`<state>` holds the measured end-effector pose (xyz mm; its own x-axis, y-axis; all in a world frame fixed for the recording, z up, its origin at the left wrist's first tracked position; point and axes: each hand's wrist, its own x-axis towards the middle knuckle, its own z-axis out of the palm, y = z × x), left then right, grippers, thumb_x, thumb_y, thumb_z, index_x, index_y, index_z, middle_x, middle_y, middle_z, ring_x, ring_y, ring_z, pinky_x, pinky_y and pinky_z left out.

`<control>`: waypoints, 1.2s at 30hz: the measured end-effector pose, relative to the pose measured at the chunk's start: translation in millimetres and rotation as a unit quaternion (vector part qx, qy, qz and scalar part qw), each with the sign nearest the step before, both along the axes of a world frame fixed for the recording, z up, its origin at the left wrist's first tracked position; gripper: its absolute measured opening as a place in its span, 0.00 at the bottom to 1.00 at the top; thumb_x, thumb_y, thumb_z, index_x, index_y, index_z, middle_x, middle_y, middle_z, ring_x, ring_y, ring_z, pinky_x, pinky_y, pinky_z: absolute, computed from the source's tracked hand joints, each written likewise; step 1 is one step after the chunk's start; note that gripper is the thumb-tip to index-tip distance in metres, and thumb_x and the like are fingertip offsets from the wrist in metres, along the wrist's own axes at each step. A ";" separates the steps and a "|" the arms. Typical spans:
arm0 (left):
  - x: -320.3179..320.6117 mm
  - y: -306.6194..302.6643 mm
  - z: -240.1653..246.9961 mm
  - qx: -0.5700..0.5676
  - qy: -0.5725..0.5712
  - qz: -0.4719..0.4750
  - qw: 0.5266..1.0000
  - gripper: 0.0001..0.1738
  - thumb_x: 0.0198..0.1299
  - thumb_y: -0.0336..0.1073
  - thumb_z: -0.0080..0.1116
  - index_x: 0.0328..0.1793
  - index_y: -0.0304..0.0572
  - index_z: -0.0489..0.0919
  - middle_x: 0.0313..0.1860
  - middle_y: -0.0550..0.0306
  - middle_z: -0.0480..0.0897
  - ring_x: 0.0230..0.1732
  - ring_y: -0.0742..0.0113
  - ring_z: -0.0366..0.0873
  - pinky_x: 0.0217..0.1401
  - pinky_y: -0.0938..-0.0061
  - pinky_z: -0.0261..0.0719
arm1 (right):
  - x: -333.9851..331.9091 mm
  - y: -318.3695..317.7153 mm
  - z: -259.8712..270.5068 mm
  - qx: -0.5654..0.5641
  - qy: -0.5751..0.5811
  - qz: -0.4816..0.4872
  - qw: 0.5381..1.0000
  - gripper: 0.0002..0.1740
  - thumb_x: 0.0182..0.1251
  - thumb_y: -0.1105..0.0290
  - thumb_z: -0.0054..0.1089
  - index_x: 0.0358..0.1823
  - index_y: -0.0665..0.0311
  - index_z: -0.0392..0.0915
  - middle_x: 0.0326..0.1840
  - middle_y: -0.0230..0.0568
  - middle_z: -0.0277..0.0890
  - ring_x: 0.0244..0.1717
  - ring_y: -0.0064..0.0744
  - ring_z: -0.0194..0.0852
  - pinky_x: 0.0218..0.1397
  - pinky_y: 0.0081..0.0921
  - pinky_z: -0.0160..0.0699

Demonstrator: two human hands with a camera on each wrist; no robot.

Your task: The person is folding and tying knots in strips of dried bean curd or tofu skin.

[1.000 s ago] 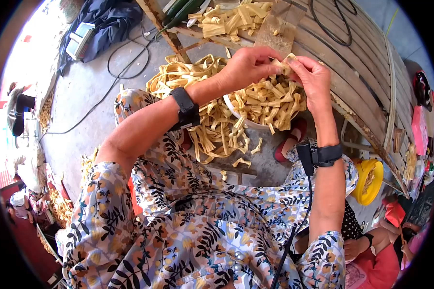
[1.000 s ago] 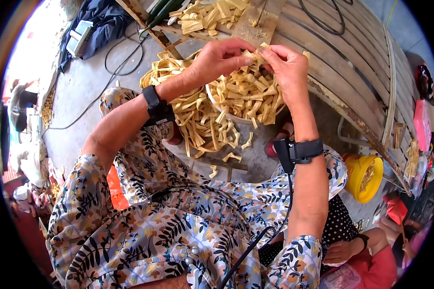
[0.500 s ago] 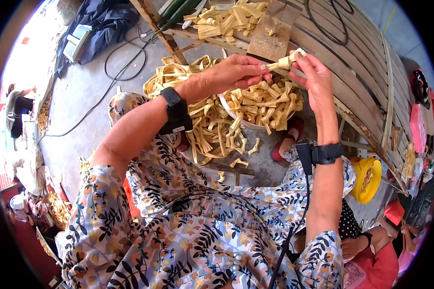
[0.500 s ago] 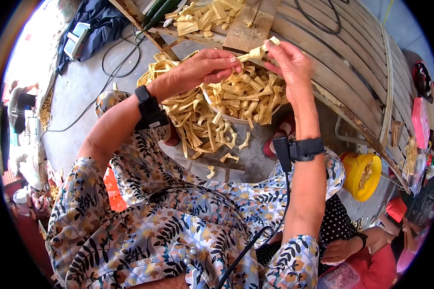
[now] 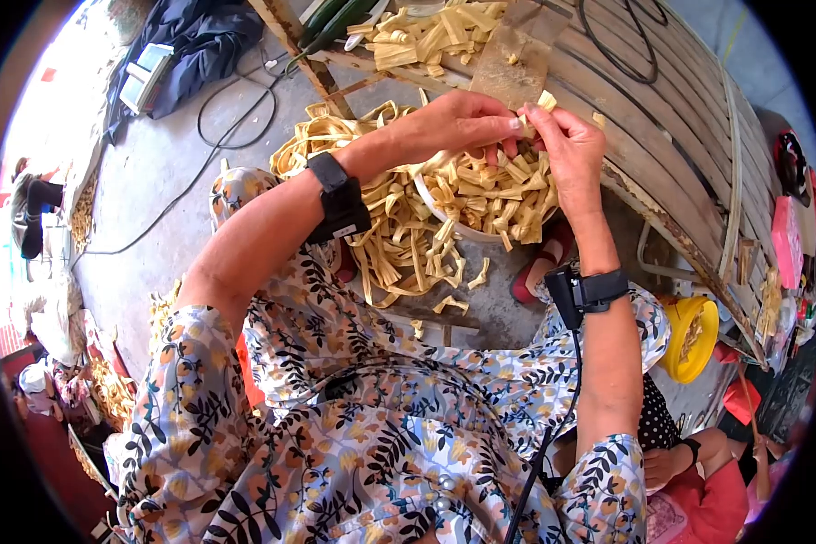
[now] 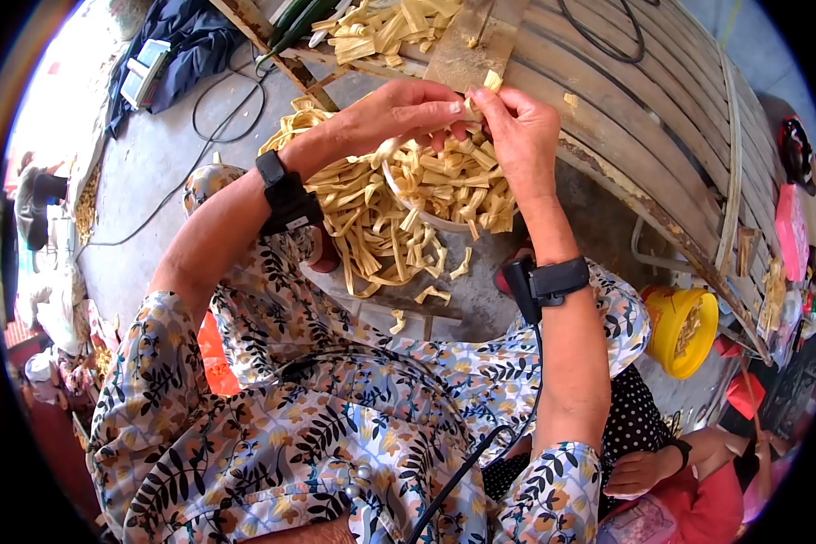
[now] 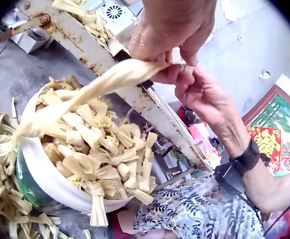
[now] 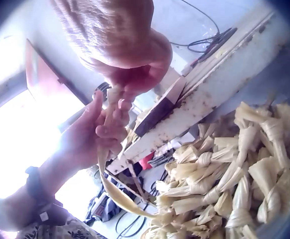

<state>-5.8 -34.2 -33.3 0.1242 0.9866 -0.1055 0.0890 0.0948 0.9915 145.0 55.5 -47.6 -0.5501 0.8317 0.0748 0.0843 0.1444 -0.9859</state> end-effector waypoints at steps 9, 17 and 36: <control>11.9 6.3 -15.3 -0.038 -0.032 0.134 0.990 0.13 0.59 0.41 0.53 0.34 0.38 0.77 0.21 0.67 0.70 0.21 0.82 0.62 0.23 0.86 0.60 | -2.2 -2.4 1.9 -0.151 0.042 -0.028 0.987 0.08 0.55 0.69 0.61 0.24 0.66 0.79 0.21 0.26 0.71 0.21 0.11 0.61 0.25 0.11 0.60; 1.7 6.1 -4.1 -0.001 -0.016 0.074 0.997 0.17 0.57 0.45 0.55 0.36 0.36 0.78 0.21 0.65 0.73 0.22 0.82 0.65 0.23 0.85 0.65 | -3.2 -8.4 9.3 -0.078 0.030 0.039 0.996 0.08 0.57 0.69 0.59 0.32 0.67 0.79 0.21 0.25 0.71 0.21 0.09 0.61 0.20 0.09 0.57; 4.9 0.2 -11.3 0.067 0.014 0.039 0.997 0.15 0.64 0.38 0.44 0.39 0.33 0.76 0.24 0.65 0.73 0.24 0.81 0.68 0.27 0.86 0.68 | 6.3 23.3 6.3 -0.152 0.104 -0.006 0.983 0.09 0.54 0.67 0.63 0.34 0.64 0.79 0.22 0.24 0.67 0.22 0.12 0.60 0.25 0.09 0.61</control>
